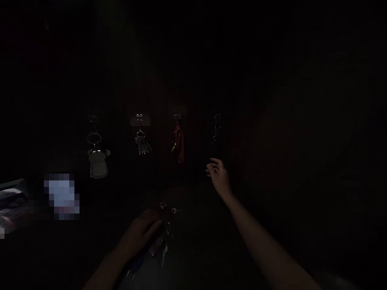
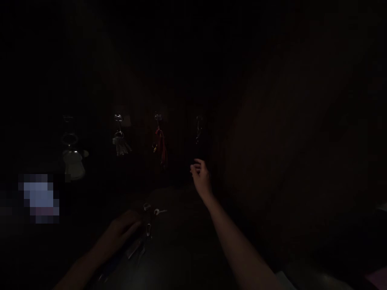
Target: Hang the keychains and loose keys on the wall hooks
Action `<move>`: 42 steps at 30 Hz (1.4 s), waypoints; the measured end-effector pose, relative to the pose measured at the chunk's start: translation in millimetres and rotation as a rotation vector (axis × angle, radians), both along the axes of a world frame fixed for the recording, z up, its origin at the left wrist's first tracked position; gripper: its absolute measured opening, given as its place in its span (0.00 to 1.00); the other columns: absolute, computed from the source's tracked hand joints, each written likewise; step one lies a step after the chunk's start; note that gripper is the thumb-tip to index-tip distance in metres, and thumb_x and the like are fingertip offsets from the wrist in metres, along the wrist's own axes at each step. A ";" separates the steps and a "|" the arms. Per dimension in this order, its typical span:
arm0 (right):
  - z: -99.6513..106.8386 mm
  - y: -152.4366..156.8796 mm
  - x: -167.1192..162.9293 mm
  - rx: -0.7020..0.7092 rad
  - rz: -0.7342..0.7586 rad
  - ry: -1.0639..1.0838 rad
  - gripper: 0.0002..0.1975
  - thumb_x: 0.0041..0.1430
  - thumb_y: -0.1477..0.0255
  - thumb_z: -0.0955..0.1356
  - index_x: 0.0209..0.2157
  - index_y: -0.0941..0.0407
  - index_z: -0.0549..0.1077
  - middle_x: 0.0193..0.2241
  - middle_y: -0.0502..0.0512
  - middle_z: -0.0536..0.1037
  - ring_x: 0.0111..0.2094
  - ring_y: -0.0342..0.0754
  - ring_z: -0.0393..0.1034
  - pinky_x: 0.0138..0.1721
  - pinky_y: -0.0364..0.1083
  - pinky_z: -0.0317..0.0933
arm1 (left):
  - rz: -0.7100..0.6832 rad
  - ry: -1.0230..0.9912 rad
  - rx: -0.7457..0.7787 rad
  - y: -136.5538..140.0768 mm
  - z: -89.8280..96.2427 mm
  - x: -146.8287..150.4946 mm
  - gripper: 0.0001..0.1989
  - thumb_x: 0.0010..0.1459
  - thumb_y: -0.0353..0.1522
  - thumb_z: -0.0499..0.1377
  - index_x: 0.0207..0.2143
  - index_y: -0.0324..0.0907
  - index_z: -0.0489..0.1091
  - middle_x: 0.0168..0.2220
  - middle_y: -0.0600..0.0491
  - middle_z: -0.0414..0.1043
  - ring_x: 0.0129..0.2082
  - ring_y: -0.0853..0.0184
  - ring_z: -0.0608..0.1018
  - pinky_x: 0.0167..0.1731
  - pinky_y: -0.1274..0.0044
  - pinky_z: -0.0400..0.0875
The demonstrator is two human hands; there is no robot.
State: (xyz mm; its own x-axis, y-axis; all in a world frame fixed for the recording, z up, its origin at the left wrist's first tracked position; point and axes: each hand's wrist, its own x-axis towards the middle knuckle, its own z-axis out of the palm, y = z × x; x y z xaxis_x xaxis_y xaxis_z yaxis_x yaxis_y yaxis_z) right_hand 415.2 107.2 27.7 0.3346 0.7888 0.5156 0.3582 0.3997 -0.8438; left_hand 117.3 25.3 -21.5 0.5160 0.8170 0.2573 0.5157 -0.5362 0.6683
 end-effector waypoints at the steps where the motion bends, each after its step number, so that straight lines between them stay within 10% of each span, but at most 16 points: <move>1: -4.1 -3.4 -1.7 -0.017 0.010 -0.010 0.19 0.54 0.60 0.63 0.45 0.55 0.64 0.32 0.53 0.71 0.30 0.45 0.71 0.30 0.46 0.66 | 0.000 -0.002 0.004 0.3 -0.8 -0.2 0.12 0.62 0.37 0.49 0.36 0.45 0.71 0.37 0.53 0.74 0.39 0.66 0.74 0.40 0.75 0.68; 18: -33.3 -81.7 -60.9 -0.156 0.681 -0.818 0.14 0.57 0.75 0.63 0.43 0.49 0.73 0.47 0.52 0.70 0.50 0.47 0.62 0.53 0.49 0.54 | 0.115 0.016 0.206 10.8 -14.1 -4.4 0.19 0.59 0.28 0.50 0.51 0.50 0.65 0.51 0.52 0.69 0.51 0.63 0.70 0.50 0.67 0.65; 42: -29.5 -87.6 -64.3 -0.189 0.725 -1.001 0.12 0.58 0.70 0.64 0.45 0.49 0.70 0.54 0.53 0.65 0.56 0.50 0.54 0.55 0.54 0.49 | 0.297 0.162 0.279 11.3 -6.2 -14.4 0.21 0.56 0.24 0.50 0.51 0.48 0.63 0.51 0.51 0.69 0.52 0.62 0.68 0.53 0.61 0.56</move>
State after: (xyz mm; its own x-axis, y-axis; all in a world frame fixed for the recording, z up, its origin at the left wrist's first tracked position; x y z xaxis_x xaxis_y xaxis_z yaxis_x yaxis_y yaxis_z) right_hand 350.9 19.6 -1.8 -0.6812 0.7163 0.1515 0.6231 0.6758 -0.3937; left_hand 102.8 36.7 -27.7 0.3208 0.8470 0.4239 0.7612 -0.4969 0.4167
